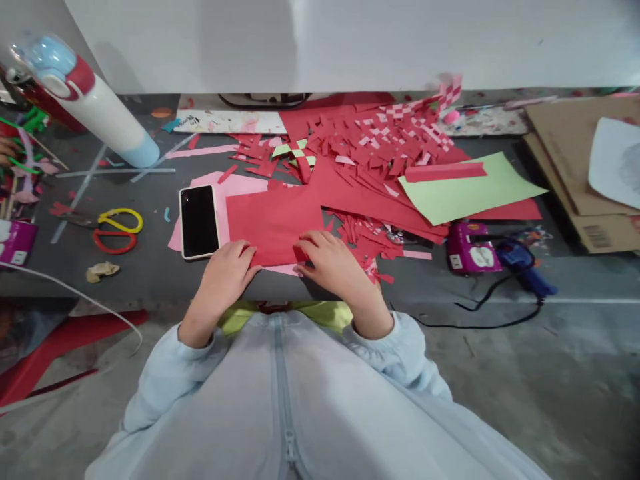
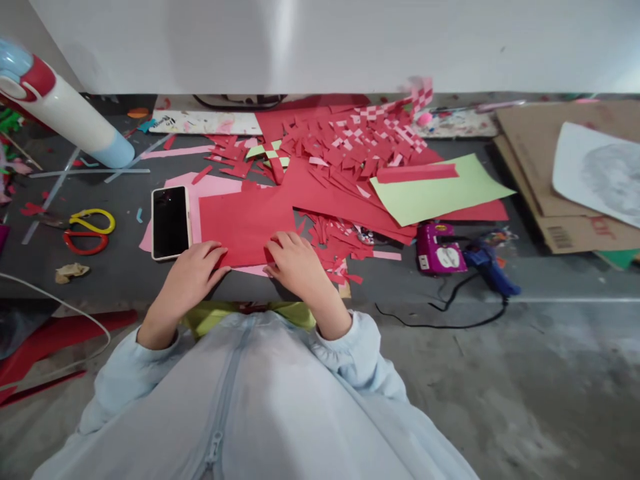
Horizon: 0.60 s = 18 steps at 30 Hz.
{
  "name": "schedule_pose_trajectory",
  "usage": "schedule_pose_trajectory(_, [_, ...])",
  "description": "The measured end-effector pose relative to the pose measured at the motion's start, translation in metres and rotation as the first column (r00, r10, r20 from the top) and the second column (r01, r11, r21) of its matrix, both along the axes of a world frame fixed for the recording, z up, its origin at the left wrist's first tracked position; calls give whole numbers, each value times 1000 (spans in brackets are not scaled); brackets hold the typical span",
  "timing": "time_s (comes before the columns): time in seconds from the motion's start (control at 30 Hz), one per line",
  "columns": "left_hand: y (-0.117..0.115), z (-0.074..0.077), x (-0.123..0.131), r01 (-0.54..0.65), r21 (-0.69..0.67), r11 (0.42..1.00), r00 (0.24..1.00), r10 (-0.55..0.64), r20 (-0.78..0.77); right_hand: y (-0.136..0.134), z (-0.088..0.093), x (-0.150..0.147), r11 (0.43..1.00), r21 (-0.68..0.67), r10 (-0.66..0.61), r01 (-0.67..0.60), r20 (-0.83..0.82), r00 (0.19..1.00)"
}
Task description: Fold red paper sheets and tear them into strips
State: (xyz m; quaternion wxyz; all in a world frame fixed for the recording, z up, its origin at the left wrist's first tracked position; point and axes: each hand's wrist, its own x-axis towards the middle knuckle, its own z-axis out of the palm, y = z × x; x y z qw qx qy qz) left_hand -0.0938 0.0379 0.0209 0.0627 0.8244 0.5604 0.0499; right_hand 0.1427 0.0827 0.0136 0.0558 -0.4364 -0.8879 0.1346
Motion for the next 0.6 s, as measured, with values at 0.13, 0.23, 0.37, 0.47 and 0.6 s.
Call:
schedule_pose_trajectory(0.13, [-3,-1,1,-49,18,999,999,49,25,-1,-1,-3,999,11,36,-36,-16,999])
schedule_pose_trajectory(0.23, [-6,-4,2,-83,26,996,996,82,37,-4,-3,-11,997,12,81,-81,-34,996])
schedule_pose_trajectory(0.37, [-10,-7,0,-102,25,995,994,100,46,-7,-4,-24,994,5,108,-108,-42,993])
schedule_pose_trajectory(0.47, [-12,-9,-4,-73,12,997,995,72,69,-8,-6,-29,995,-4,101,-101,-42,994])
schedule_pose_trajectory(0.6, [-15,-15,-9,-71,26,997,992,68,105,-7,-7,-29,996,-12,82,-83,-39,996])
